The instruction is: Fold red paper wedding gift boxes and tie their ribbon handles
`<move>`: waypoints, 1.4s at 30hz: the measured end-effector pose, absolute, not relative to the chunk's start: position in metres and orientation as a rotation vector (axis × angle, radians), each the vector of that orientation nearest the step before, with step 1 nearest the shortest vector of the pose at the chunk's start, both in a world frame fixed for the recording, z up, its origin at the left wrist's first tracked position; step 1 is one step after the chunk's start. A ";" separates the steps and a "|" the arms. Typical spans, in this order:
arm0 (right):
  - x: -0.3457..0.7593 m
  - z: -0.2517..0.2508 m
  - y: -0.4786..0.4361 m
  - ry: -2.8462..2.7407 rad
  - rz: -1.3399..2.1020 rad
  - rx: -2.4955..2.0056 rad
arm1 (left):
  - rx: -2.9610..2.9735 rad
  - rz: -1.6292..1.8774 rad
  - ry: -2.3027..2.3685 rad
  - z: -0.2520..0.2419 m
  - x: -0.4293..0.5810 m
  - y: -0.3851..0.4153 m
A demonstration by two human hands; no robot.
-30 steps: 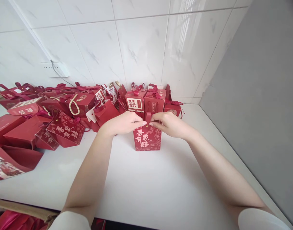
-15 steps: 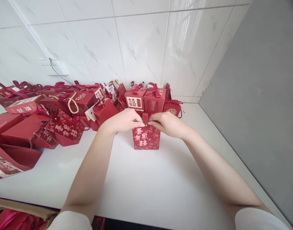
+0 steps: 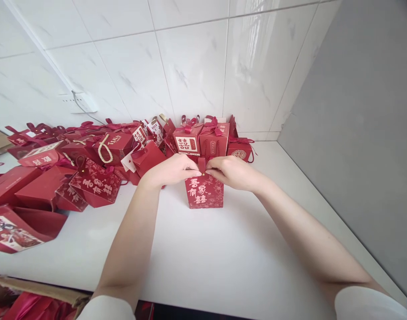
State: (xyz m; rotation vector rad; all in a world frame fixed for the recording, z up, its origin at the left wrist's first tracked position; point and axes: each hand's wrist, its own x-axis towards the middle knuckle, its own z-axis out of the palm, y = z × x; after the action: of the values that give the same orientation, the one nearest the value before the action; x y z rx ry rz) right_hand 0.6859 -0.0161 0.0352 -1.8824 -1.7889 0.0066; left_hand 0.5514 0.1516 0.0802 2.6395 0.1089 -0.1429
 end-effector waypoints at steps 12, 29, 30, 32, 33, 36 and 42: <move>0.686 0.030 -0.011 -1.695 0.133 -1.863 | 2.685 0.010 0.153 0.079 0.555 0.152; 0.692 0.017 -0.001 -1.498 0.101 -1.898 | 2.611 0.109 0.140 0.071 0.559 0.160; 0.695 0.011 0.004 -1.425 0.083 -1.853 | 2.595 0.114 0.146 0.069 0.560 0.164; 0.697 -0.007 0.015 -1.220 0.033 -1.721 | 2.591 0.081 0.201 0.067 0.560 0.173; 0.696 -0.018 0.021 -1.113 0.025 -1.636 | 2.601 0.048 0.240 0.067 0.559 0.178; 0.688 -0.054 0.035 -0.958 0.171 -1.399 | 2.615 -0.091 0.300 0.071 0.554 0.188; 0.684 -0.096 0.039 -1.066 0.719 -1.237 | 2.625 -0.320 0.389 0.073 0.547 0.202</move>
State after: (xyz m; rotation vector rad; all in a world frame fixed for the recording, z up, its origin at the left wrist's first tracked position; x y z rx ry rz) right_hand 0.6838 0.0395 -0.0963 -1.2370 -1.0660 0.7193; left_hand 0.5466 0.2020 0.0729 2.6253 0.3885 -0.3196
